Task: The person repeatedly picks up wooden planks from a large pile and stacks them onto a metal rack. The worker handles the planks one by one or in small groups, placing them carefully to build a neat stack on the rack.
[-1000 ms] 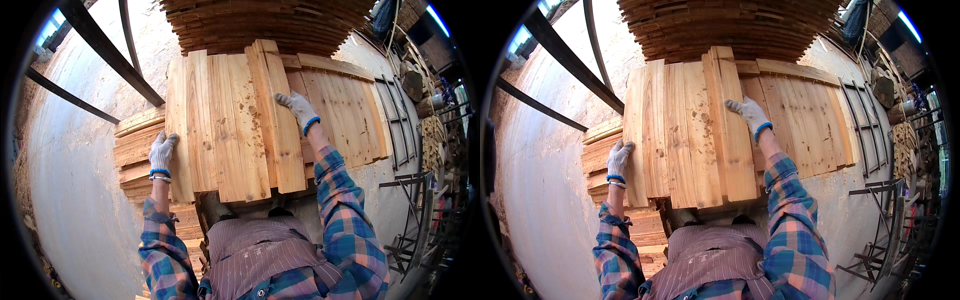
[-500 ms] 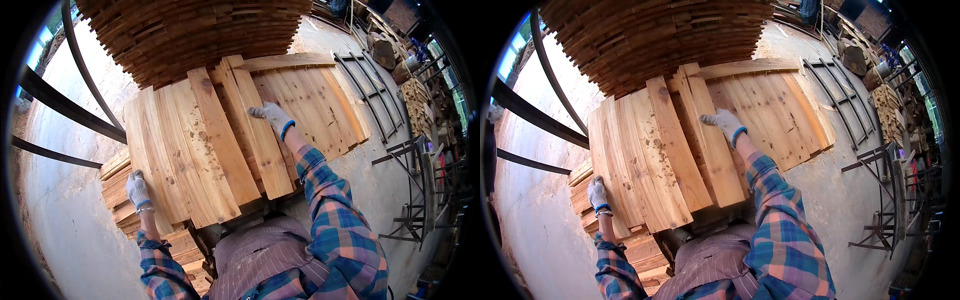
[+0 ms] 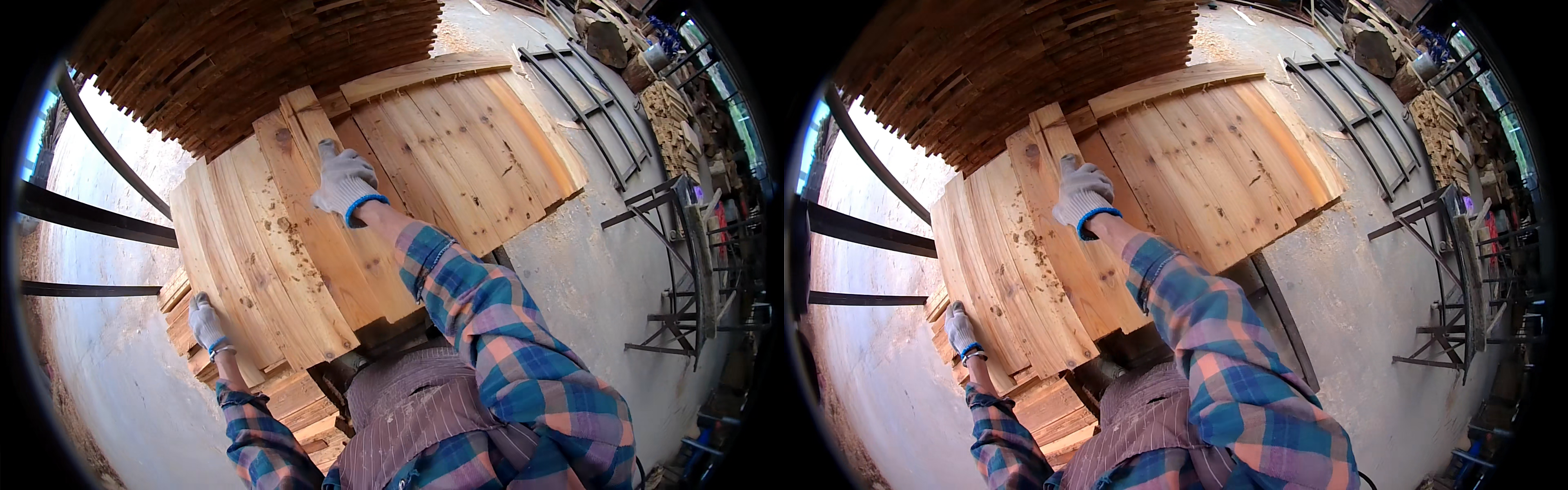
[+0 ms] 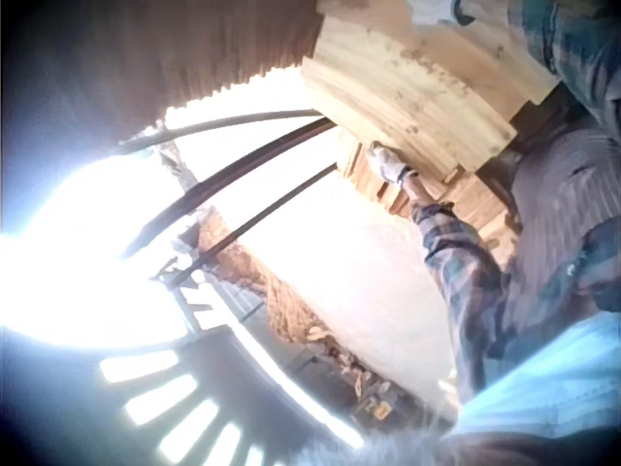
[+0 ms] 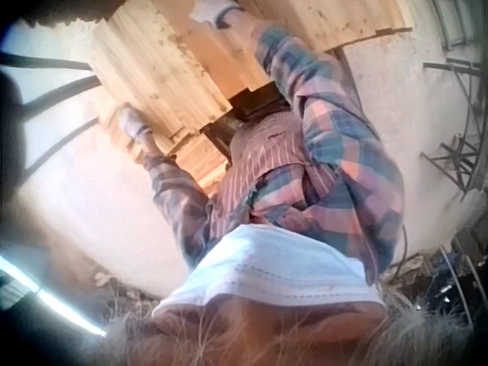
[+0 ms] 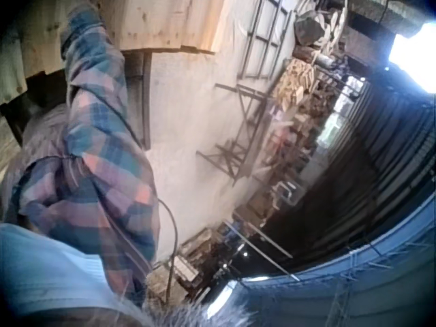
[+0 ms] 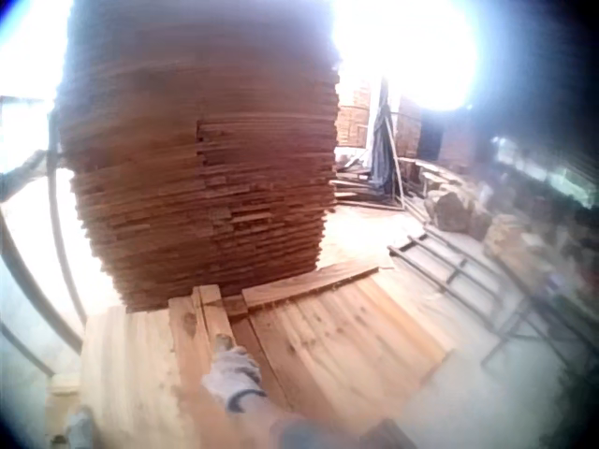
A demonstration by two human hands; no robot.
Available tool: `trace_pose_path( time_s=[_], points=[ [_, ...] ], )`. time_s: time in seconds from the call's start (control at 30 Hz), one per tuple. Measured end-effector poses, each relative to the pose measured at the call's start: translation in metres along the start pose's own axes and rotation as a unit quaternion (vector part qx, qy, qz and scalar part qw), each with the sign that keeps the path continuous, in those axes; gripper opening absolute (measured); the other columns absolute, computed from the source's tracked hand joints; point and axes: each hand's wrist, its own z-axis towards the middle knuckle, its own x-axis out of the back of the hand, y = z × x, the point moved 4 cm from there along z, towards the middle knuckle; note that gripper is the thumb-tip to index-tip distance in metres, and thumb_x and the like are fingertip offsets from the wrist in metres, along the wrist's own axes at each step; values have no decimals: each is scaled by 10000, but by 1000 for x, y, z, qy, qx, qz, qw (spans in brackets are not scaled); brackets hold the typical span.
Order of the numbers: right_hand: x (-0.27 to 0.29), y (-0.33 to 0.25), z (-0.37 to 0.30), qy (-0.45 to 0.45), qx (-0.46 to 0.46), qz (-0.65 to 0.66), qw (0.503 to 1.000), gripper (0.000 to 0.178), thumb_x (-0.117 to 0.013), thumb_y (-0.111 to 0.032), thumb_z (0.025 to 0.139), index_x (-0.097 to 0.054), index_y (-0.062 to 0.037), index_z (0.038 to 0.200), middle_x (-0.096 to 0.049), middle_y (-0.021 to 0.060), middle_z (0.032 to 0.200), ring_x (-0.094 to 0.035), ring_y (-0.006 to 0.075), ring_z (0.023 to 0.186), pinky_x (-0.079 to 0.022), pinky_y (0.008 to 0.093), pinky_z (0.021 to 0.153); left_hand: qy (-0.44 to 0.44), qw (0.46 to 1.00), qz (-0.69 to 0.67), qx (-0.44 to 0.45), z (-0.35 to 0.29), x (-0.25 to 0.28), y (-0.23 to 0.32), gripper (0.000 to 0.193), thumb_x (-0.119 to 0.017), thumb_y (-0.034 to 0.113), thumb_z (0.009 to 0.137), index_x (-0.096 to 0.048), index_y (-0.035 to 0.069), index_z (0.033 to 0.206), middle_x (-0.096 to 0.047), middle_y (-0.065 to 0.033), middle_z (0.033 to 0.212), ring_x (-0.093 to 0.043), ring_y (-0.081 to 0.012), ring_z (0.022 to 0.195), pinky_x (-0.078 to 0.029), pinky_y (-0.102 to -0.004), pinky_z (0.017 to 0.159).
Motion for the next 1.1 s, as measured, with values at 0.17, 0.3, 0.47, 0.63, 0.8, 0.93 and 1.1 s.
trace_pose_path(
  time_s=[0.17,0.3,0.47,0.63,0.8,0.93,1.1],
  points=[
    [73,100,-17,-25,181,113,977,1120,-786,-479,622,-274,-102,1544,-570,251,1320,-575,356,1199,-490,427,953,-7,1000,-1,14,17,2,-41,553,-542,407,988,-564,-31,1325,-649,-199,1260,-617,-298,1129,-446,-346,983],
    [122,228,-57,-15,161,-186,969,1029,-768,-145,686,-223,-269,1550,-544,190,1290,-591,371,1130,-523,457,914,-16,999,0,27,19,6,-44,524,-534,387,988,-586,-26,1306,-653,-180,1262,-619,-286,1131,-445,-341,991],
    [63,333,-71,-23,238,-363,901,978,-697,7,742,-273,-424,1510,-480,168,1356,-518,399,1234,-484,481,998,1,999,-10,49,28,-1,-32,502,-509,383,989,-617,-18,1269,-672,-185,1220,-631,-298,1090,-458,-356,963],
    [38,361,-57,51,263,-284,921,914,-689,5,748,-342,-432,1472,-469,157,1374,-482,409,1275,-441,473,1058,6,996,86,4,36,-14,-34,532,-473,417,997,-638,-39,1216,-672,-225,1181,-633,-346,1026,-463,-370,931],
    [46,351,-48,63,255,-198,944,859,-652,-3,784,-358,-442,1462,-470,143,1357,-480,396,1278,-445,442,1056,-3,998,-9,54,39,-3,-81,486,-424,323,1015,-585,-46,1287,-656,-200,1211,-628,-314,1048,-476,-374,957],
    [67,303,-46,-111,198,-224,948,812,-693,-131,741,-420,-410,1453,-513,145,1315,-520,367,1233,-490,453,961,-10,1000,-1,11,31,3,-83,436,-427,255,969,-618,-32,1236,-673,-215,1171,-642,-304,1009,-494,-383,917],
    [40,126,-39,-1,182,18,983,970,-739,-565,774,-239,-293,1559,-445,192,1464,-571,395,1204,-506,513,934,51,985,157,51,-2,6,11,403,-462,423,985,-698,122,1110,-684,-221,1099,-633,-422,1035,-498,-470,888]
  ],
)
